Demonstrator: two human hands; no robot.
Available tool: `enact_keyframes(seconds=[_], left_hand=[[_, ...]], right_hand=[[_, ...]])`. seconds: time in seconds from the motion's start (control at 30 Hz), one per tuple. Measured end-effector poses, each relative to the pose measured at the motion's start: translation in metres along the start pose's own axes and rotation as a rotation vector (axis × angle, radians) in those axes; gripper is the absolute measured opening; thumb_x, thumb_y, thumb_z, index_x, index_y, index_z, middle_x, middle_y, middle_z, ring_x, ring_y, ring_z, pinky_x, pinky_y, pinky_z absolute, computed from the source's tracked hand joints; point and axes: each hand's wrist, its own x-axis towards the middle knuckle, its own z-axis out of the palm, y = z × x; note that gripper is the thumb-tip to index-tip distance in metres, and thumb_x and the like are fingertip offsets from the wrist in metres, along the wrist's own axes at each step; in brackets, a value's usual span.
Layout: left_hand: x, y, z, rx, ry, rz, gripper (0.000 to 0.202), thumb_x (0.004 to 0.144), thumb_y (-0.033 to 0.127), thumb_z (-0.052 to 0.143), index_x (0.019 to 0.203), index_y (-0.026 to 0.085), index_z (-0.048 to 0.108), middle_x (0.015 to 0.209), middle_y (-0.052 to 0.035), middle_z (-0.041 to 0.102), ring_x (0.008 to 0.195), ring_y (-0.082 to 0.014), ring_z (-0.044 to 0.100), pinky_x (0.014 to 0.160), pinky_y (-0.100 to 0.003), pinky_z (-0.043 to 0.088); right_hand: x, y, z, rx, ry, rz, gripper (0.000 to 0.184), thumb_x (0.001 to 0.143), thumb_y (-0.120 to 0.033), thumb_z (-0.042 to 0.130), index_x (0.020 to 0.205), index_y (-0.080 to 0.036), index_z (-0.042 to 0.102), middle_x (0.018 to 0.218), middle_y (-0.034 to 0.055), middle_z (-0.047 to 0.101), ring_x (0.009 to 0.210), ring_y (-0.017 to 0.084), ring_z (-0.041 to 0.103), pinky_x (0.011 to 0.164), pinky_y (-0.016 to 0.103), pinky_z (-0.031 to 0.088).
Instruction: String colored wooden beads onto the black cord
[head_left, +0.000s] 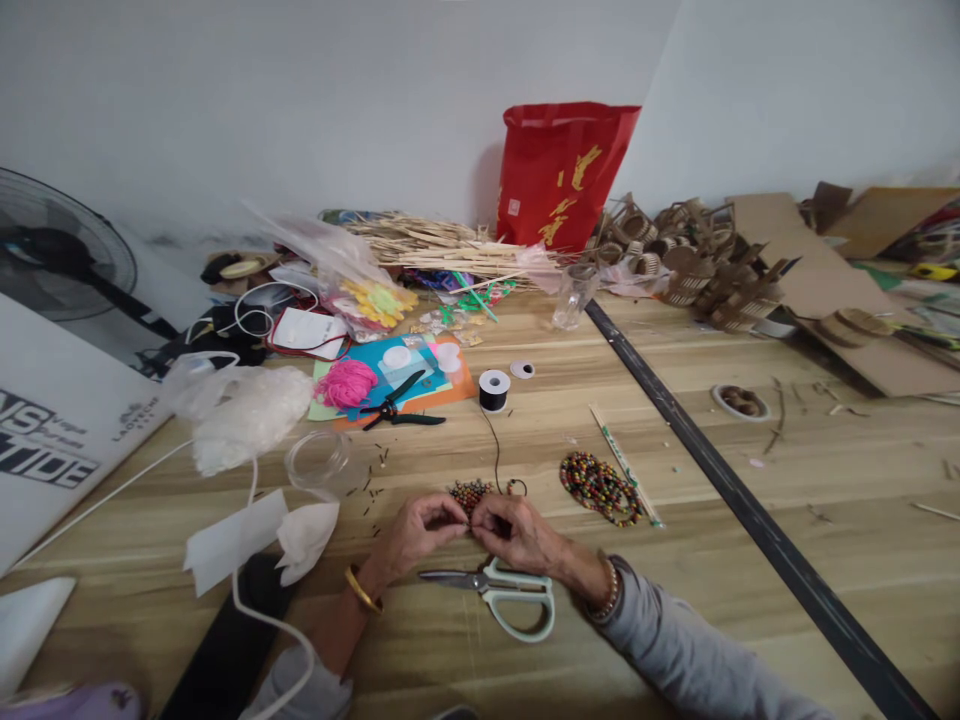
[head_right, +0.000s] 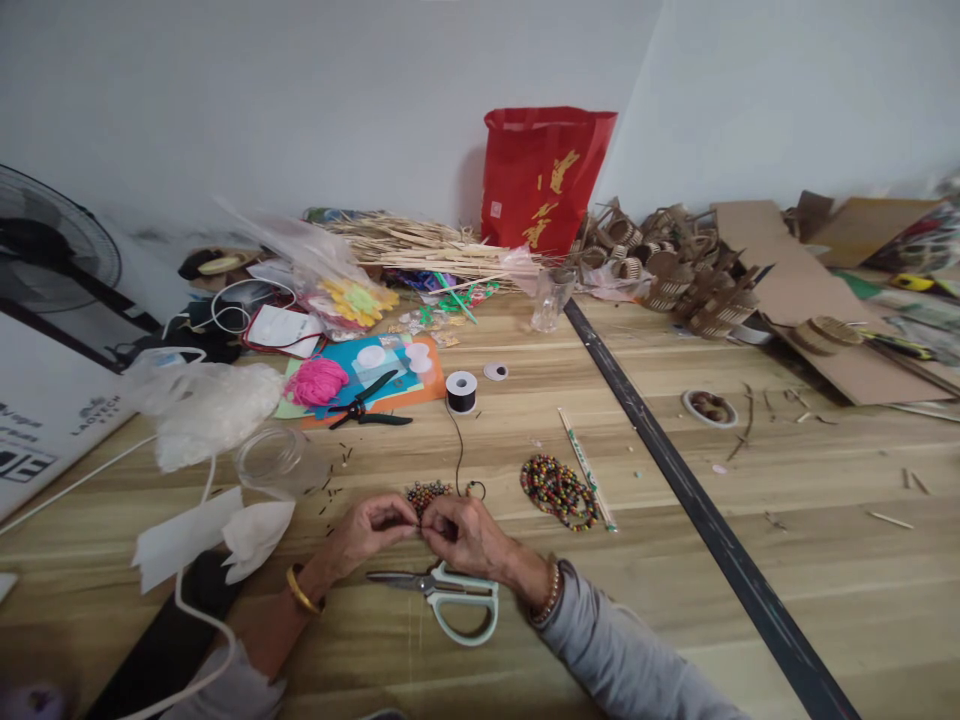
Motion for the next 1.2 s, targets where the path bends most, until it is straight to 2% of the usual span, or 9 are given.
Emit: enact_keyframes(seconds=[0.27,0.8,1.2], left_hand=[[-0.0013,0.0003,-0.0002,0.030,-0.003,0.012,0.013,0.073,0.026,0.069,0.075,0.014,0.068,0.074,-0.0035,0.067,0.073,-0.0165,0.060,0.071,-0.027,0.047],[-0.0007,-0.0032,0.0005,0.044,-0.001,0.005,0.012,0.073,0.026,0.069,0.076,0.014,0.069,0.076,-0.0044,0.069,0.074,-0.0172,0.062,0.073,-0.027,0.048],[-0.0019,0.0044,0.0014,0.036,0.027,-0.019,0.010,0.071,0.024,0.069,0.073,0.014,0.068,0.073,-0.0035,0.068,0.071,-0.0164,0.061,0.069,-0.026,0.048]], right_hand=[[0.0001,-0.0004,0.0000,-0.010,0.017,-0.008,0.005,0.080,-0.012,0.055,0.077,-0.015,0.059,0.063,-0.0029,0.050,0.055,0.008,0.043,0.050,0.018,0.034],[0.0009,-0.0018,-0.0004,-0.013,0.037,0.000,0.007,0.082,-0.017,0.057,0.077,-0.015,0.060,0.064,-0.0015,0.053,0.055,0.009,0.047,0.051,0.019,0.037],[0.0006,-0.0009,-0.0004,-0.022,0.039,0.003,0.008,0.084,-0.019,0.057,0.078,-0.015,0.061,0.063,-0.0018,0.053,0.054,0.009,0.047,0.052,0.019,0.037]])
